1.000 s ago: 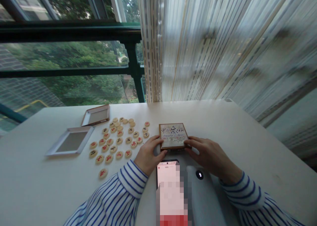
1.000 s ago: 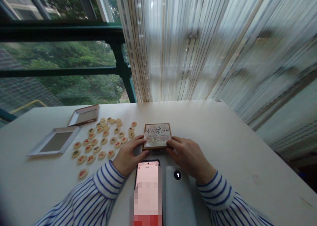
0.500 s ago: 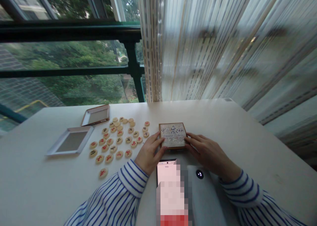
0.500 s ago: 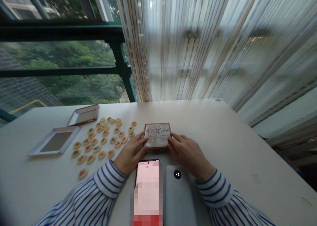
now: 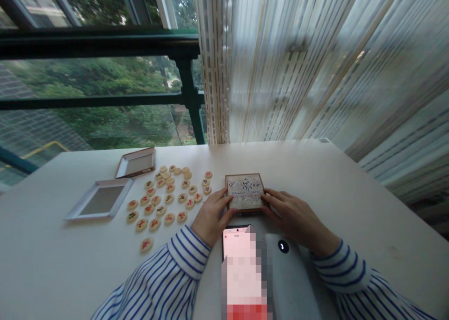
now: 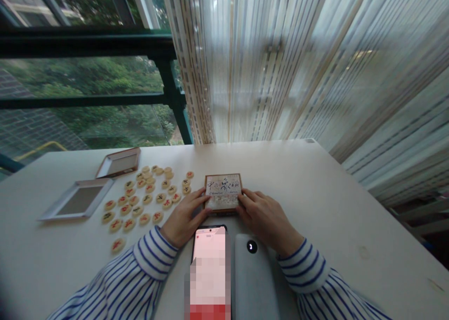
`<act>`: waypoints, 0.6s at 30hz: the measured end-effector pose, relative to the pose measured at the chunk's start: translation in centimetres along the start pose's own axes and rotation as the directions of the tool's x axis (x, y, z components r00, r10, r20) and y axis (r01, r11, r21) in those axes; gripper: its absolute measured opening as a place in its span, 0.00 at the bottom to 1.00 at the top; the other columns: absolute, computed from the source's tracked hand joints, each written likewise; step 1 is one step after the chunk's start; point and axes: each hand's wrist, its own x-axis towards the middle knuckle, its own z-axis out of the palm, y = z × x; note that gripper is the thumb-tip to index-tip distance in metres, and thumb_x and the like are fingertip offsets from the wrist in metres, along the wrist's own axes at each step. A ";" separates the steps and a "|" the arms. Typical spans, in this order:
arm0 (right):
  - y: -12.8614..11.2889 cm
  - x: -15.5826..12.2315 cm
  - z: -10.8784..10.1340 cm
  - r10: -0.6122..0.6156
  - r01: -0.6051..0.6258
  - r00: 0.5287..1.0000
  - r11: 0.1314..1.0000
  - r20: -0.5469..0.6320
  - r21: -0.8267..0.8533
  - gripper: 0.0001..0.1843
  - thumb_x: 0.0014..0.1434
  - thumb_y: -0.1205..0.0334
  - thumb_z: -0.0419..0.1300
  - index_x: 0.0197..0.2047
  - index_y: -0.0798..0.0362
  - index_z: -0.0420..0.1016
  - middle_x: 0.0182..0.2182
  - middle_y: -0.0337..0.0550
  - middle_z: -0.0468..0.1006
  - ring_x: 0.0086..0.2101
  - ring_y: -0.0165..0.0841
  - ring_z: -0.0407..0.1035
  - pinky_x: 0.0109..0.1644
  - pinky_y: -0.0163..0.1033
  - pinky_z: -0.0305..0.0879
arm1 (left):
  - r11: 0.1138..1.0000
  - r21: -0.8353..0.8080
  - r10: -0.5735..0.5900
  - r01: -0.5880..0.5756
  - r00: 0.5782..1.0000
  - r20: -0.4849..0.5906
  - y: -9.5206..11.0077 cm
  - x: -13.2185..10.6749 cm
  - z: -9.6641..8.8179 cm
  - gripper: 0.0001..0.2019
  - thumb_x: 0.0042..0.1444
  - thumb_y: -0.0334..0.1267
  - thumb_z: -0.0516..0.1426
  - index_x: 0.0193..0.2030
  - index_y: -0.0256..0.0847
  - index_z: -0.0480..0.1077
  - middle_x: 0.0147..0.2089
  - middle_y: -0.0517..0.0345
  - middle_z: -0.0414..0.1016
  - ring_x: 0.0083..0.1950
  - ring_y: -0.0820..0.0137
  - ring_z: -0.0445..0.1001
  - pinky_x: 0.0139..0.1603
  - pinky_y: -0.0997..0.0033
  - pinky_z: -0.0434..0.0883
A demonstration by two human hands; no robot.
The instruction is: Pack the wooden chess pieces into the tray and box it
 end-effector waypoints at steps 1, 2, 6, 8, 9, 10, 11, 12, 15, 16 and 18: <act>0.0 0.0 0.0 0.001 -0.001 1.000 1.000 0.005 0.004 0.17 0.60 0.58 0.50 0.49 0.54 0.70 0.51 0.49 0.71 0.45 0.38 0.69 0.47 0.46 0.68 | 1.000 -0.001 -0.012 0.012 1.000 0.005 0.0 0.0 0.0 0.16 0.55 0.39 0.54 0.48 0.35 0.70 0.55 0.41 0.67 0.56 0.61 0.66 0.56 0.55 0.65; 0.0 0.0 0.0 0.003 -0.003 1.000 1.000 0.007 0.011 0.17 0.60 0.58 0.50 0.50 0.54 0.70 0.51 0.49 0.71 0.45 0.39 0.69 0.47 0.46 0.68 | 1.000 -0.002 -0.023 0.023 1.000 0.012 0.1 0.1 -0.1 0.16 0.54 0.39 0.55 0.48 0.35 0.70 0.55 0.41 0.68 0.56 0.61 0.66 0.56 0.55 0.65; 0.0 0.0 0.1 0.017 -0.018 1.000 0.999 0.011 0.044 0.17 0.61 0.58 0.49 0.50 0.53 0.69 0.51 0.50 0.71 0.45 0.38 0.70 0.46 0.46 0.69 | 0.999 -0.003 -0.054 0.054 0.998 0.036 0.1 0.3 -0.3 0.16 0.53 0.40 0.56 0.47 0.37 0.71 0.55 0.43 0.68 0.55 0.61 0.67 0.56 0.55 0.65; 0.0 0.0 0.0 0.025 -0.026 1.000 0.999 0.017 0.045 0.17 0.60 0.58 0.50 0.50 0.53 0.69 0.51 0.49 0.71 0.45 0.38 0.70 0.46 0.46 0.69 | 0.998 0.002 -0.066 0.065 0.997 0.051 0.2 0.4 -0.4 0.16 0.53 0.40 0.56 0.48 0.37 0.70 0.56 0.44 0.68 0.55 0.61 0.67 0.57 0.56 0.65; 0.0 0.1 0.0 0.028 -0.029 0.999 0.999 0.022 0.040 0.17 0.60 0.58 0.49 0.50 0.53 0.69 0.51 0.49 0.70 0.44 0.38 0.70 0.46 0.46 0.69 | 0.997 0.009 -0.073 0.072 0.996 0.060 0.2 0.5 -0.5 0.16 0.53 0.41 0.56 0.48 0.37 0.70 0.56 0.44 0.67 0.56 0.62 0.67 0.57 0.57 0.65; 0.0 0.1 0.0 0.032 -0.033 0.999 0.999 0.026 0.034 0.17 0.61 0.57 0.49 0.50 0.53 0.69 0.51 0.49 0.70 0.44 0.39 0.70 0.46 0.46 0.69 | 0.997 0.019 -0.078 0.077 0.994 0.071 0.3 0.6 -0.6 0.17 0.53 0.41 0.56 0.48 0.36 0.70 0.56 0.45 0.67 0.55 0.62 0.67 0.57 0.57 0.65; 0.0 0.1 0.0 0.035 -0.036 0.999 0.999 0.031 0.026 0.17 0.61 0.57 0.49 0.50 0.53 0.69 0.52 0.49 0.70 0.44 0.39 0.70 0.46 0.46 0.69 | 0.996 0.031 -0.081 0.079 0.994 0.079 0.5 0.7 -0.8 0.17 0.53 0.41 0.56 0.48 0.36 0.70 0.55 0.45 0.68 0.55 0.62 0.67 0.57 0.58 0.65; 0.0 0.1 0.0 0.036 -0.036 0.999 0.999 0.033 0.020 0.18 0.61 0.57 0.49 0.50 0.53 0.69 0.52 0.48 0.70 0.44 0.39 0.70 0.46 0.46 0.69 | 0.996 0.047 -0.079 0.075 0.993 0.083 0.6 0.9 -0.9 0.16 0.52 0.41 0.56 0.47 0.37 0.70 0.55 0.46 0.68 0.55 0.62 0.67 0.57 0.58 0.65; 0.0 0.1 -0.1 0.025 -0.025 0.999 1.000 0.036 0.007 0.18 0.61 0.56 0.48 0.50 0.53 0.69 0.52 0.48 0.70 0.44 0.39 0.70 0.46 0.46 0.68 | 0.992 0.117 -0.062 0.054 0.996 0.066 1.2 1.7 -1.2 0.13 0.53 0.40 0.54 0.43 0.38 0.72 0.50 0.48 0.71 0.52 0.62 0.69 0.55 0.59 0.66; 0.0 0.1 -0.1 0.019 -0.020 0.999 1.000 0.034 0.005 0.17 0.61 0.56 0.48 0.49 0.53 0.69 0.51 0.48 0.70 0.44 0.39 0.70 0.46 0.46 0.68 | 0.987 0.150 -0.066 0.057 0.997 0.050 1.4 2.0 -1.2 0.12 0.55 0.40 0.52 0.41 0.37 0.72 0.48 0.48 0.72 0.51 0.62 0.69 0.54 0.59 0.66; 0.0 0.0 -0.1 0.012 -0.012 1.000 1.000 0.024 0.002 0.17 0.61 0.57 0.48 0.49 0.53 0.69 0.51 0.48 0.71 0.44 0.39 0.70 0.46 0.45 0.68 | 0.979 0.199 -0.055 0.049 0.998 0.024 1.6 2.9 -1.0 0.15 0.55 0.41 0.52 0.45 0.35 0.70 0.52 0.45 0.69 0.54 0.60 0.66 0.56 0.58 0.63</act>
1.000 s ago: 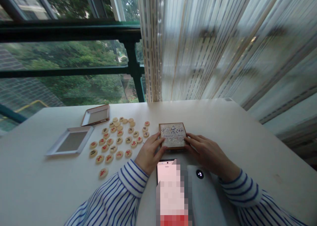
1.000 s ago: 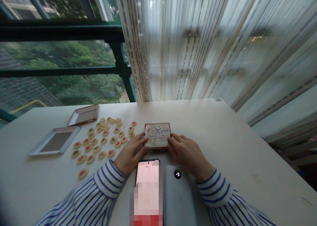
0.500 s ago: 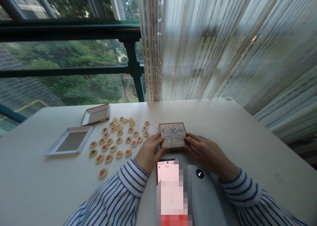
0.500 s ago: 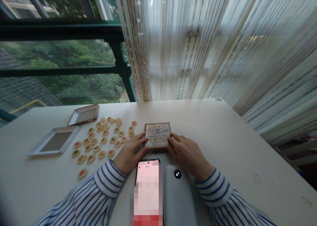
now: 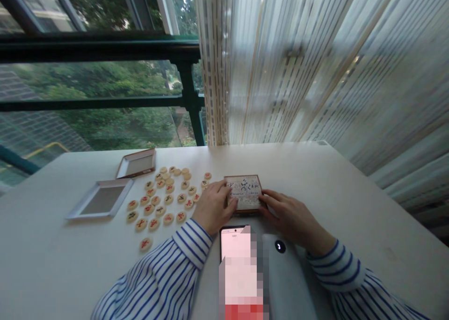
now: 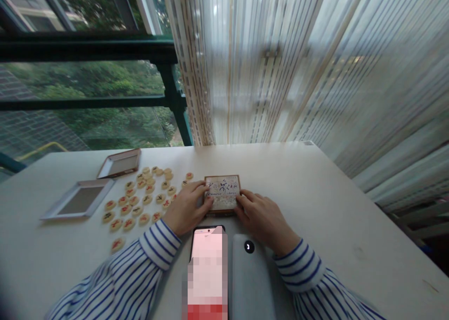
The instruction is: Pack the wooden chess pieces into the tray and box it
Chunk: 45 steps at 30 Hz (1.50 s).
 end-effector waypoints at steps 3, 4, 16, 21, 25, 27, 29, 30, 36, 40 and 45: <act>-0.1 0.0 0.0 -0.009 0.009 1.000 1.000 -0.016 0.006 0.16 0.61 0.58 0.48 0.48 0.53 0.70 0.50 0.49 0.71 0.43 0.38 0.70 0.45 0.44 0.68 | 0.998 0.029 0.049 -0.050 0.998 0.050 0.2 1.4 0.6 0.22 0.56 0.42 0.51 0.54 0.31 0.64 0.61 0.40 0.58 0.62 0.58 0.58 0.61 0.56 0.58; -0.1 0.0 0.0 -0.011 0.011 1.000 1.000 -0.018 0.009 0.16 0.61 0.58 0.48 0.48 0.52 0.70 0.50 0.49 0.71 0.43 0.38 0.70 0.45 0.44 0.68 | 0.998 0.038 0.043 -0.046 0.996 0.075 0.1 1.8 0.8 0.23 0.57 0.43 0.50 0.56 0.31 0.61 0.63 0.38 0.56 0.63 0.57 0.55 0.61 0.55 0.56; 0.2 0.3 0.3 0.018 -0.014 0.998 0.998 -0.064 0.064 0.15 0.60 0.59 0.50 0.46 0.52 0.71 0.47 0.48 0.73 0.44 0.37 0.69 0.48 0.45 0.66 | 0.999 0.025 0.014 -0.020 0.976 0.217 -1.3 2.6 2.7 0.25 0.59 0.45 0.45 0.60 0.35 0.57 0.65 0.45 0.54 0.66 0.58 0.50 0.62 0.52 0.53; 0.5 2.1 1.8 0.083 -0.070 0.988 0.992 -0.133 0.104 0.20 0.61 0.61 0.47 0.54 0.58 0.65 0.54 0.52 0.67 0.52 0.39 0.62 0.53 0.47 0.61 | 1.000 0.024 0.006 -0.012 0.978 0.210 -1.2 2.5 2.8 0.25 0.59 0.45 0.45 0.61 0.35 0.57 0.65 0.46 0.55 0.65 0.57 0.51 0.61 0.51 0.54; 0.7 3.7 2.9 0.057 -0.043 0.993 0.991 -0.108 0.127 0.24 0.62 0.61 0.44 0.57 0.64 0.61 0.58 0.57 0.61 0.57 0.39 0.54 0.59 0.47 0.55 | 1.000 0.015 0.006 -0.009 0.984 0.178 -1.0 2.4 2.9 0.24 0.59 0.44 0.46 0.59 0.37 0.59 0.64 0.46 0.56 0.65 0.57 0.52 0.61 0.49 0.54; 0.9 4.2 3.3 0.044 -0.032 0.996 0.990 -0.081 0.138 0.24 0.62 0.61 0.43 0.58 0.65 0.61 0.58 0.59 0.60 0.58 0.39 0.53 0.60 0.46 0.53 | 1.000 0.012 0.007 -0.009 0.985 0.170 -1.1 2.3 2.9 0.23 0.59 0.44 0.46 0.59 0.38 0.59 0.64 0.46 0.56 0.65 0.57 0.52 0.61 0.48 0.54; 1.1 4.3 3.6 0.037 -0.025 0.997 0.987 -0.067 0.160 0.25 0.62 0.61 0.43 0.58 0.65 0.60 0.58 0.59 0.60 0.58 0.39 0.53 0.60 0.47 0.52 | 1.000 0.011 0.004 -0.006 0.985 0.175 -1.1 2.3 2.9 0.23 0.59 0.44 0.46 0.60 0.39 0.58 0.64 0.47 0.56 0.65 0.58 0.52 0.61 0.48 0.54; 1.3 4.3 3.7 0.032 -0.021 0.998 0.985 -0.063 0.169 0.25 0.62 0.61 0.43 0.58 0.64 0.60 0.59 0.59 0.59 0.58 0.39 0.53 0.60 0.48 0.52 | 1.000 0.010 0.001 -0.003 0.984 0.179 -1.1 2.3 2.9 0.23 0.60 0.44 0.45 0.60 0.39 0.58 0.64 0.47 0.55 0.65 0.58 0.51 0.61 0.48 0.54; 1.4 4.1 3.9 0.036 -0.027 0.998 0.985 -0.049 0.171 0.25 0.63 0.60 0.42 0.59 0.63 0.58 0.60 0.59 0.57 0.58 0.39 0.53 0.59 0.49 0.54 | 1.000 0.012 -0.005 0.004 0.994 0.111 -1.0 2.2 3.1 0.21 0.60 0.41 0.44 0.58 0.36 0.60 0.63 0.44 0.57 0.64 0.58 0.54 0.60 0.49 0.57; 1.2 4.1 3.8 0.044 -0.035 0.998 0.986 -0.047 0.163 0.25 0.63 0.60 0.42 0.60 0.64 0.58 0.60 0.59 0.57 0.58 0.39 0.53 0.60 0.48 0.53 | 0.997 0.054 -0.052 0.053 0.998 -0.033 -1.3 1.6 2.8 0.17 0.59 0.37 0.46 0.51 0.33 0.66 0.56 0.42 0.66 0.58 0.62 0.64 0.58 0.57 0.62; 1.3 4.2 4.0 0.057 -0.037 0.995 0.976 -0.087 0.213 0.25 0.62 0.60 0.43 0.58 0.64 0.60 0.59 0.59 0.58 0.58 0.39 0.53 0.60 0.47 0.52 | 0.989 0.085 -0.118 0.121 0.992 -0.039 -1.7 0.7 2.0 0.15 0.58 0.36 0.47 0.46 0.34 0.70 0.48 0.45 0.72 0.51 0.62 0.69 0.54 0.59 0.65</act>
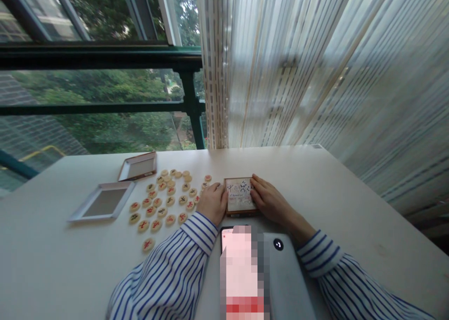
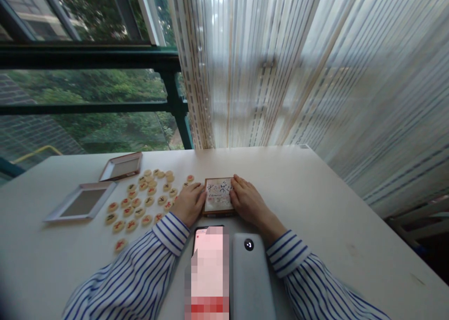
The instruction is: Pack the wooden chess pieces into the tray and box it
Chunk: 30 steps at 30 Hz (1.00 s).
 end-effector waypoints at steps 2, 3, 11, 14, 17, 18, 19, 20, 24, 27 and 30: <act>0.0 -0.1 -0.1 0.048 -0.047 0.998 0.998 -0.046 0.031 0.25 0.61 0.59 0.44 0.58 0.64 0.60 0.59 0.60 0.58 0.58 0.39 0.53 0.60 0.46 0.53 | 1.000 0.007 -0.008 0.008 1.000 0.011 0.1 -0.1 -0.2 0.13 0.58 0.36 0.48 0.43 0.36 0.71 0.44 0.48 0.73 0.48 0.62 0.70 0.52 0.60 0.66; -0.1 -0.2 -0.2 0.080 -0.077 0.994 0.996 -0.070 0.048 0.25 0.61 0.59 0.45 0.58 0.64 0.60 0.59 0.60 0.59 0.58 0.39 0.54 0.59 0.46 0.54 | 1.000 0.002 -0.018 0.018 1.000 0.013 0.2 -0.1 -0.3 0.13 0.58 0.36 0.48 0.41 0.36 0.72 0.42 0.48 0.74 0.46 0.63 0.70 0.50 0.61 0.66; -1.6 -1.4 -1.9 0.238 -0.231 0.970 0.965 -0.042 0.128 0.18 0.61 0.60 0.46 0.49 0.56 0.69 0.42 0.48 0.76 0.40 0.35 0.70 0.46 0.39 0.63 | 0.963 -0.073 -0.244 0.258 0.956 0.166 1.3 0.1 -1.0 0.16 0.58 0.39 0.47 0.40 0.35 0.73 0.38 0.47 0.73 0.41 0.66 0.71 0.44 0.68 0.65; -1.9 -1.5 -2.1 0.266 -0.262 0.964 0.956 -0.008 0.129 0.17 0.61 0.60 0.46 0.48 0.55 0.70 0.41 0.48 0.77 0.38 0.35 0.71 0.43 0.38 0.63 | 0.951 -0.027 -0.294 0.307 0.931 0.216 1.6 0.1 -1.1 0.19 0.59 0.41 0.44 0.37 0.35 0.74 0.38 0.45 0.70 0.41 0.64 0.70 0.43 0.67 0.64; -1.9 -1.4 -2.1 0.281 -0.281 0.959 0.949 0.024 0.141 0.17 0.61 0.60 0.46 0.47 0.53 0.71 0.39 0.47 0.78 0.36 0.35 0.72 0.40 0.37 0.63 | 0.943 -0.019 -0.316 0.331 0.913 0.258 1.8 0.1 -1.1 0.21 0.59 0.41 0.42 0.37 0.36 0.74 0.38 0.44 0.69 0.40 0.64 0.70 0.41 0.66 0.64; -1.9 -1.4 -2.1 0.287 -0.288 0.957 0.947 0.029 0.141 0.17 0.61 0.60 0.46 0.46 0.53 0.71 0.39 0.47 0.78 0.36 0.35 0.72 0.40 0.37 0.63 | 0.942 -0.026 -0.317 0.336 0.909 0.270 1.9 0.2 -1.1 0.21 0.59 0.41 0.42 0.37 0.36 0.74 0.38 0.44 0.69 0.40 0.63 0.70 0.41 0.66 0.64; -1.9 -1.3 -2.1 0.293 -0.295 0.955 0.946 0.033 0.137 0.17 0.61 0.60 0.46 0.46 0.53 0.71 0.38 0.47 0.78 0.36 0.35 0.72 0.40 0.37 0.63 | 0.941 -0.035 -0.314 0.337 0.906 0.282 1.9 0.2 -1.2 0.21 0.59 0.41 0.42 0.38 0.36 0.74 0.38 0.44 0.69 0.40 0.63 0.70 0.42 0.67 0.64; -1.9 -1.3 -2.1 0.298 -0.300 0.954 0.945 0.037 0.132 0.17 0.61 0.59 0.46 0.45 0.53 0.72 0.37 0.47 0.79 0.35 0.36 0.72 0.39 0.37 0.63 | 0.941 -0.045 -0.309 0.336 0.905 0.292 1.9 0.3 -1.2 0.21 0.59 0.41 0.42 0.38 0.36 0.74 0.38 0.44 0.69 0.40 0.63 0.70 0.42 0.67 0.63; -1.9 -1.3 -2.2 0.299 -0.302 0.953 0.945 0.040 0.126 0.17 0.60 0.59 0.46 0.43 0.53 0.73 0.37 0.47 0.79 0.35 0.36 0.73 0.39 0.38 0.63 | 0.938 -0.072 -0.300 0.338 0.901 0.314 2.0 0.5 -1.3 0.21 0.59 0.39 0.42 0.37 0.34 0.75 0.37 0.43 0.71 0.42 0.64 0.70 0.43 0.68 0.62; -1.9 -1.2 -2.2 0.298 -0.301 0.954 0.943 0.041 0.141 0.17 0.60 0.59 0.46 0.43 0.54 0.73 0.38 0.48 0.79 0.35 0.37 0.73 0.39 0.38 0.64 | 0.934 -0.088 -0.299 0.345 0.894 0.332 2.0 0.7 -1.4 0.20 0.58 0.39 0.43 0.35 0.33 0.75 0.35 0.43 0.73 0.40 0.64 0.71 0.41 0.69 0.62; -1.8 -1.2 -2.1 0.302 -0.303 0.953 0.939 0.034 0.162 0.17 0.59 0.59 0.47 0.44 0.53 0.73 0.38 0.48 0.79 0.36 0.37 0.73 0.40 0.38 0.64 | 0.924 -0.115 -0.305 0.364 0.885 0.352 1.9 0.8 -1.5 0.20 0.58 0.38 0.43 0.34 0.33 0.75 0.34 0.44 0.75 0.37 0.65 0.72 0.37 0.70 0.62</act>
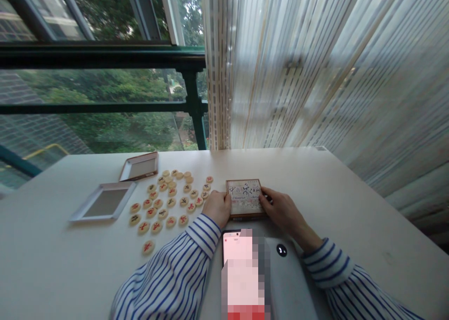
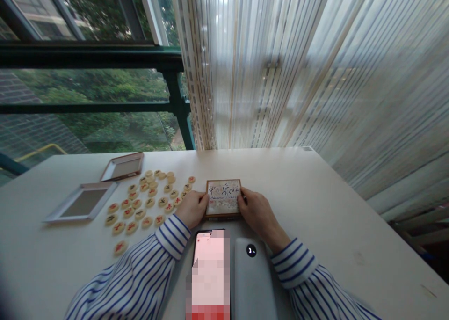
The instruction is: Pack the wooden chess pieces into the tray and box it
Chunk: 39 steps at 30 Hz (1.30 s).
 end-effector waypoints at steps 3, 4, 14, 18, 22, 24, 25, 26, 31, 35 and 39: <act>0.2 0.0 0.0 -0.003 0.004 1.000 1.000 -0.009 0.023 0.16 0.59 0.59 0.48 0.44 0.52 0.74 0.38 0.47 0.79 0.36 0.36 0.73 0.40 0.38 0.65 | 0.999 -0.034 0.006 -0.006 1.000 0.014 -0.1 0.0 0.0 0.20 0.58 0.39 0.44 0.34 0.33 0.75 0.34 0.44 0.76 0.36 0.65 0.72 0.34 0.71 0.62; 0.2 0.0 0.0 -0.005 0.005 1.000 1.000 -0.009 0.030 0.16 0.59 0.59 0.48 0.44 0.52 0.74 0.38 0.47 0.79 0.35 0.36 0.73 0.40 0.38 0.65 | 0.999 -0.042 0.010 -0.010 1.000 0.017 -0.1 0.0 -0.1 0.19 0.58 0.39 0.44 0.34 0.33 0.75 0.34 0.45 0.77 0.36 0.65 0.73 0.34 0.71 0.62; 0.4 -0.1 0.1 0.011 -0.010 1.000 1.000 -0.012 0.006 0.20 0.59 0.58 0.47 0.51 0.55 0.71 0.39 0.49 0.79 0.36 0.37 0.73 0.41 0.39 0.65 | 0.996 -0.089 0.004 -0.001 1.000 0.028 -0.1 -0.2 -0.1 0.20 0.57 0.40 0.45 0.36 0.34 0.76 0.36 0.45 0.78 0.38 0.65 0.74 0.34 0.72 0.62; 0.5 -0.1 0.1 0.009 -0.009 1.000 1.000 -0.024 0.019 0.20 0.59 0.58 0.47 0.51 0.54 0.70 0.39 0.48 0.78 0.37 0.36 0.73 0.41 0.39 0.65 | 0.993 -0.117 0.000 0.002 1.000 0.019 0.0 -0.2 -0.1 0.19 0.58 0.39 0.45 0.38 0.34 0.76 0.38 0.45 0.78 0.39 0.65 0.74 0.36 0.71 0.63; 0.4 -0.2 0.0 0.018 -0.017 0.999 1.000 -0.029 0.019 0.20 0.59 0.59 0.48 0.51 0.54 0.70 0.39 0.48 0.78 0.37 0.36 0.73 0.41 0.38 0.65 | 0.987 -0.161 -0.001 0.004 1.000 0.021 0.2 -0.1 -0.3 0.18 0.58 0.39 0.45 0.40 0.35 0.75 0.39 0.46 0.78 0.39 0.66 0.73 0.37 0.72 0.63; 0.4 -0.2 -0.1 0.022 -0.021 0.999 1.000 -0.033 0.020 0.20 0.59 0.59 0.48 0.51 0.54 0.70 0.39 0.47 0.79 0.36 0.35 0.72 0.41 0.38 0.65 | 0.984 -0.177 0.012 -0.009 1.000 0.016 0.2 -0.1 -0.3 0.18 0.58 0.39 0.46 0.40 0.35 0.75 0.38 0.48 0.78 0.39 0.66 0.73 0.37 0.73 0.64; 0.4 -0.2 -0.1 0.022 -0.021 0.999 0.999 -0.034 0.024 0.20 0.59 0.59 0.48 0.51 0.54 0.70 0.39 0.47 0.79 0.36 0.35 0.72 0.40 0.38 0.65 | 0.982 -0.186 0.021 -0.019 1.000 0.011 0.2 -0.1 -0.3 0.18 0.58 0.39 0.46 0.40 0.36 0.76 0.38 0.48 0.78 0.39 0.66 0.73 0.37 0.73 0.64; 0.4 -0.3 -0.1 0.020 -0.019 0.999 0.999 -0.035 0.028 0.20 0.59 0.59 0.48 0.51 0.54 0.70 0.39 0.47 0.78 0.36 0.35 0.72 0.40 0.38 0.65 | 0.979 -0.200 0.030 -0.028 1.000 0.006 0.1 -0.1 -0.3 0.17 0.58 0.39 0.46 0.40 0.35 0.76 0.38 0.49 0.78 0.39 0.66 0.73 0.37 0.73 0.64; 0.3 -0.3 -0.1 0.017 -0.016 0.999 1.000 -0.039 0.024 0.20 0.59 0.58 0.47 0.50 0.53 0.71 0.37 0.46 0.79 0.32 0.35 0.72 0.36 0.37 0.64 | 0.933 -0.357 0.037 -0.039 0.999 -0.014 -0.5 0.1 0.1 0.17 0.57 0.39 0.48 0.40 0.35 0.76 0.38 0.50 0.78 0.40 0.65 0.74 0.38 0.72 0.66; 0.3 -0.4 -0.1 0.010 -0.008 0.999 0.999 -0.045 0.036 0.18 0.58 0.59 0.48 0.49 0.51 0.72 0.37 0.45 0.79 0.31 0.34 0.72 0.36 0.37 0.64 | 0.853 -0.521 0.011 -0.023 1.000 -0.026 -0.7 0.1 0.3 0.16 0.55 0.39 0.51 0.42 0.33 0.75 0.38 0.52 0.79 0.40 0.65 0.75 0.40 0.71 0.68; 0.3 -0.4 0.0 0.026 -0.022 0.999 0.996 -0.047 0.088 0.18 0.58 0.59 0.49 0.49 0.52 0.71 0.36 0.45 0.79 0.32 0.34 0.72 0.37 0.37 0.64 | 0.701 -0.712 -0.039 0.037 0.999 0.013 -0.6 0.1 0.4 0.14 0.54 0.35 0.53 0.43 0.33 0.74 0.38 0.52 0.79 0.39 0.67 0.75 0.41 0.72 0.70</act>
